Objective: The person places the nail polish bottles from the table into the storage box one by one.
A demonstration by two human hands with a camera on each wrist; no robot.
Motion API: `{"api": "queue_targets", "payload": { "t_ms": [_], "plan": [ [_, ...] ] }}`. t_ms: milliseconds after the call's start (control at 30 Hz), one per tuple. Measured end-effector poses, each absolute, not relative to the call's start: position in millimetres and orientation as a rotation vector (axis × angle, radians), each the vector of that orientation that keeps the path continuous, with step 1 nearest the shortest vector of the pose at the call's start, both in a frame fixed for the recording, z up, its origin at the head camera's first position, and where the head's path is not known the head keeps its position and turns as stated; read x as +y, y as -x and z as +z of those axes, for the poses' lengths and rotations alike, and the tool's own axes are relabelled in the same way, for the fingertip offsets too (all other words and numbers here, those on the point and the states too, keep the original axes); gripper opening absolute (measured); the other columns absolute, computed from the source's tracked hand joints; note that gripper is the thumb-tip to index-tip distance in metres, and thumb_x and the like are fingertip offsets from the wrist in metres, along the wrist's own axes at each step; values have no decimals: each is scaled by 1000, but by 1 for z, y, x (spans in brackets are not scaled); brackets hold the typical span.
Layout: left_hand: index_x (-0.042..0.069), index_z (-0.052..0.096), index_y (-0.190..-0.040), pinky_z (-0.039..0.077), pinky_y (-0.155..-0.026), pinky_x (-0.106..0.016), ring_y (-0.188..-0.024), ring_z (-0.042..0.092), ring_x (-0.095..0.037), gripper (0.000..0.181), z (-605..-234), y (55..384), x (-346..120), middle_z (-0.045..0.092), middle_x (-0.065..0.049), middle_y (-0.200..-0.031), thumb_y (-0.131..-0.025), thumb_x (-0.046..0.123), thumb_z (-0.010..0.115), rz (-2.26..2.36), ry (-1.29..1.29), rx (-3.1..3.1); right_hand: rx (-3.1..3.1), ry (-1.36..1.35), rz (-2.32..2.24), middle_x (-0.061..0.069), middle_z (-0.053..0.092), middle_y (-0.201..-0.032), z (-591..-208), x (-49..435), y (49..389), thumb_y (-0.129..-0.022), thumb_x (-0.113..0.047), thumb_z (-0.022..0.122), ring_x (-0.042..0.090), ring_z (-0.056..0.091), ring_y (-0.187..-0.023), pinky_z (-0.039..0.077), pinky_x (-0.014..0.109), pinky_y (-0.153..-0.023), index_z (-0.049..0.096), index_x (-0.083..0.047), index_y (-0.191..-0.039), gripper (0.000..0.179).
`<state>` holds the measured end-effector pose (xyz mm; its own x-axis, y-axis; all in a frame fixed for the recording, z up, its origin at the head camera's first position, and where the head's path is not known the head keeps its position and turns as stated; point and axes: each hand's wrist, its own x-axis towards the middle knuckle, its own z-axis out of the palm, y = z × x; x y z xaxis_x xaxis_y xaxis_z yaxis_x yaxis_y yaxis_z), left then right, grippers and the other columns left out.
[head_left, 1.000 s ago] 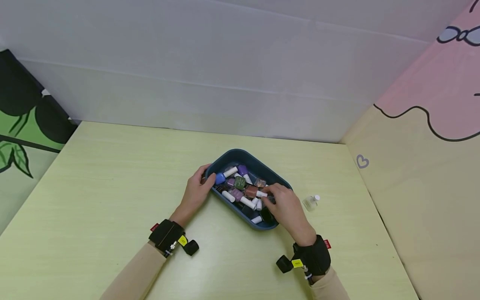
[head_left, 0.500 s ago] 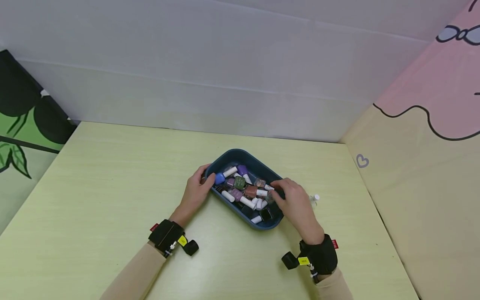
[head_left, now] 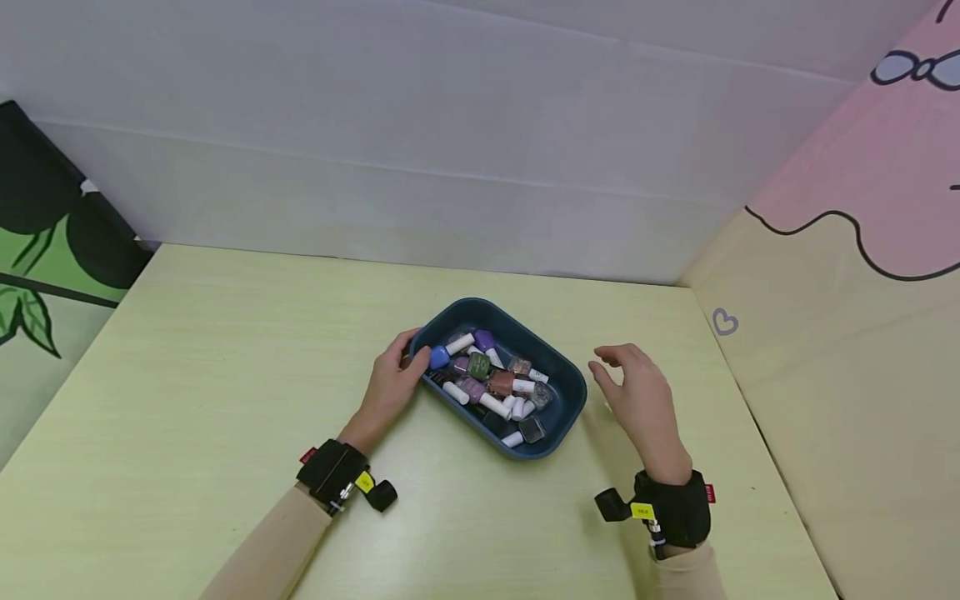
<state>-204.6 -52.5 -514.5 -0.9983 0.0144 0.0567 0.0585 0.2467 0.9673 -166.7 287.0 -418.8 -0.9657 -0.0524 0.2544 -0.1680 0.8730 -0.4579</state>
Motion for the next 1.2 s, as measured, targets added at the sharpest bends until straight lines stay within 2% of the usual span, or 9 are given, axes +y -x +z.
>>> {"api": "queue_targets", "payload": {
  "t_ms": [233,367,700,1100,1200],
  "plan": [
    [4,55,-143,51,-96,-34,-113,61,-29,44,-514,204,-52,61,-19,-138,-105,24,58,-1890,74,-2454,-2927,-115,671,23,68,-114,-412,308,165,-98,-16,71,40,64,-105,55,54,-87,69,4,-123,31],
    [4,55,-143,51,-98,-38,-114,61,-29,44,-514,204,-51,61,-19,-138,-105,25,58,-1894,72,-2454,-3017,-114,649,26,67,-118,-409,318,164,-98,-17,70,43,64,-108,55,56,-88,67,6,-125,36],
    [3,55,-143,51,-97,-36,-113,61,-29,43,-513,204,-51,61,-20,-138,-105,23,58,-1893,72,-2451,-3253,-70,622,26,68,-114,-411,330,163,-99,-20,69,39,64,-98,56,53,-84,65,9,-126,40],
    [4,56,-143,49,-92,-23,-113,61,-29,44,-514,204,-52,61,-19,-138,-105,25,58,-1897,78,-2453,-3310,-63,603,19,70,-99,-411,332,163,-99,-16,69,27,61,-80,55,44,-73,66,8,-120,32],
    [4,56,-143,50,-93,-27,-112,61,-29,44,-515,205,-52,61,-20,-137,-105,24,58,-1903,78,-2444,-3319,-36,606,20,70,-100,-409,331,163,-100,-15,68,27,61,-81,55,44,-73,66,8,-119,30]
  ]
}}
